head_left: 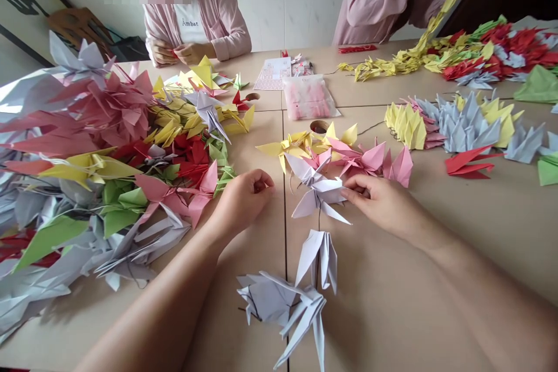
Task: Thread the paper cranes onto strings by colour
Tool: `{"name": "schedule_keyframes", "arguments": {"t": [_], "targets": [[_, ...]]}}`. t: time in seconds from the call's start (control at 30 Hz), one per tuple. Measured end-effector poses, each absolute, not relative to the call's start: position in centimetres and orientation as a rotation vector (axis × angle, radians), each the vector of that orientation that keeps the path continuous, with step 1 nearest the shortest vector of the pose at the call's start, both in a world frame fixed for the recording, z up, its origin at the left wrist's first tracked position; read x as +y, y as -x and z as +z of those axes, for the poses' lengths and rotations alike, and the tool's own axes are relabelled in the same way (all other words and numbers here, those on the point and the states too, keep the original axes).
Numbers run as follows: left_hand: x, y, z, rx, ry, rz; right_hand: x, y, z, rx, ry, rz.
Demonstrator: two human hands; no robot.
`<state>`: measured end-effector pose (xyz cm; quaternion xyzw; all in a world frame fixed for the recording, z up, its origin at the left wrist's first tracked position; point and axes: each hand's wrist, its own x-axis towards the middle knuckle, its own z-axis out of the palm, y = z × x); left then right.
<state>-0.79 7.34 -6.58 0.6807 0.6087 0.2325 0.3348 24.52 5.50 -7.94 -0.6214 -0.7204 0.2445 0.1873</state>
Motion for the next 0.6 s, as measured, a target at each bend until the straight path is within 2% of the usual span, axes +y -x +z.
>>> {"name": "schedule_keyframes", "arguments": {"t": [0.13,0.2,0.23,0.33,0.37,0.43,0.6], "targets": [[6.1,0.1,-5.6,1.381,-1.725,0.902,4.6,-24.0,-6.6,-1.997,1.678,0.332],[5.4,-0.1,-4.9,1.195,-1.669,0.896,4.0,-23.8,-5.5,-1.952,1.626,0.316],[5.1,-0.1,-4.6,1.114,-1.657,0.810,3.6,-23.8,-5.0,-1.967,1.591,0.451],[4.6,-0.1,-4.0,0.942,-1.744,0.399,2.8,-23.9,-4.1,-2.169,1.494,1.204],[4.6,-0.2,-4.0,0.914,-1.801,0.282,2.6,-23.9,-4.1,-2.230,1.477,1.362],[4.5,-0.5,-4.2,0.901,-1.903,0.141,2.3,-23.7,-4.5,-2.345,1.471,1.417],[4.3,-1.1,-5.0,0.920,-1.985,0.090,2.3,-22.9,-5.9,-2.517,1.405,1.230]]}}
